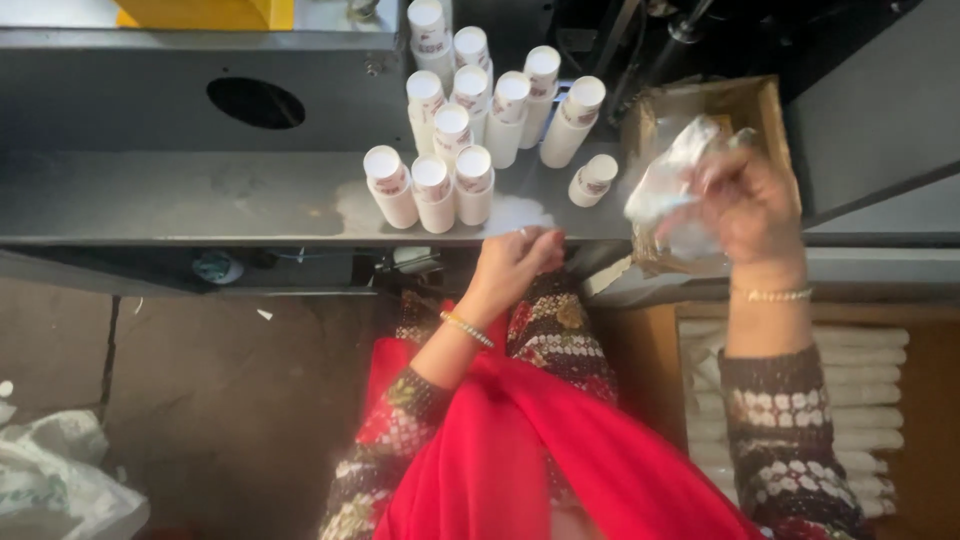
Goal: Packing paper cups into plastic bags and arranging them on a production line.
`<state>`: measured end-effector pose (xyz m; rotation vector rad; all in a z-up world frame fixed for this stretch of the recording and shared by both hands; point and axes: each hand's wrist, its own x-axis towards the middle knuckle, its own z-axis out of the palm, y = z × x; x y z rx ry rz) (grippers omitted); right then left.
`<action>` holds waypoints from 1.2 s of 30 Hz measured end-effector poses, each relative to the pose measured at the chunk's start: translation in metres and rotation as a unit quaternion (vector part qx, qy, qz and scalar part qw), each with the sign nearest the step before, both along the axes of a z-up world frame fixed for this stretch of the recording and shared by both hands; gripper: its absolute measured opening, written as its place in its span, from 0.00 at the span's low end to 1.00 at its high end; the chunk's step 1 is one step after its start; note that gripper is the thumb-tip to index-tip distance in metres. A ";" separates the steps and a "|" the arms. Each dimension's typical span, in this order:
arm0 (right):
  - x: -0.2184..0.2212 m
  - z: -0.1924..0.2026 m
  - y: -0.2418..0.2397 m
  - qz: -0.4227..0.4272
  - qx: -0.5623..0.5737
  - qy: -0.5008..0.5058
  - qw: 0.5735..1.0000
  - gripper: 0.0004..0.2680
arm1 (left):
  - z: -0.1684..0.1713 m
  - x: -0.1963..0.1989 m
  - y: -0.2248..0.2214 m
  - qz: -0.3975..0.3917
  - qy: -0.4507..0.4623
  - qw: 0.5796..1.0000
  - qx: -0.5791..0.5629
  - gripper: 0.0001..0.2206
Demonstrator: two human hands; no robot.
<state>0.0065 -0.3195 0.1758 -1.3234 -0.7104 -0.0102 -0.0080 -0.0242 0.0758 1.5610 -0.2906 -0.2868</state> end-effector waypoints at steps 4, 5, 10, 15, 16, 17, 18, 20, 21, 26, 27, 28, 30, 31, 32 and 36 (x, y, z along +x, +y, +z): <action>-0.045 -0.019 0.047 0.096 0.086 0.145 0.981 0.04 | -0.013 0.012 -0.003 -0.019 0.008 0.999 -0.049 0.19; -0.054 -0.026 0.056 0.108 0.100 0.174 0.974 0.03 | -0.019 0.014 -0.003 -0.060 0.077 0.982 -0.161 0.21; -0.061 -0.046 0.091 0.160 0.077 0.183 0.967 0.02 | -0.012 0.003 0.020 -0.144 0.152 0.905 -0.370 0.12; -0.057 -0.016 0.115 0.187 0.040 0.170 0.967 0.03 | -0.024 0.001 0.041 -0.054 0.104 0.901 -0.417 0.04; -0.056 -0.008 0.119 0.203 0.038 0.161 0.965 0.03 | -0.022 0.001 0.043 -0.028 0.121 0.899 -0.419 0.08; -0.054 0.001 0.125 0.220 0.035 0.149 0.963 0.04 | -0.019 0.002 0.045 -0.003 0.136 0.896 -0.422 0.13; -0.054 0.001 0.129 0.223 0.034 0.149 0.963 0.04 | -0.004 -0.001 0.047 0.000 0.135 0.896 -0.422 0.13; -0.055 0.001 0.138 0.213 0.050 0.173 0.960 0.04 | 0.024 -0.006 0.049 -0.099 0.238 0.848 -0.462 0.25; -0.054 -0.004 0.138 0.214 0.049 0.173 0.960 0.04 | 0.026 -0.010 0.053 -0.098 0.237 0.848 -0.463 0.25; -0.052 -0.014 0.140 0.162 0.052 0.190 0.967 0.04 | 0.004 -0.012 0.072 -0.078 0.061 0.887 -0.451 0.06; -0.047 -0.009 0.138 0.161 0.052 0.191 0.967 0.04 | -0.004 -0.010 0.068 -0.078 0.062 0.887 -0.451 0.06; -0.043 -0.004 0.136 0.125 -0.029 0.118 0.985 0.04 | -0.011 -0.008 0.065 -0.016 0.090 0.898 -0.431 0.05; -0.026 0.012 0.134 0.088 -0.109 0.043 0.989 0.04 | -0.022 -0.008 0.059 0.047 0.116 0.904 -0.408 0.04; -0.013 0.023 0.134 -0.053 -0.255 -0.066 0.963 0.04 | -0.025 -0.009 0.055 0.094 0.100 0.932 -0.335 0.07; -0.001 0.034 0.135 -0.191 -0.388 -0.171 0.885 0.04 | -0.028 -0.011 0.051 0.140 0.084 0.952 -0.259 0.11; 0.077 0.013 0.097 -0.343 -0.419 -0.309 0.782 0.07 | 0.004 -0.031 0.037 0.117 -0.096 0.988 0.004 0.09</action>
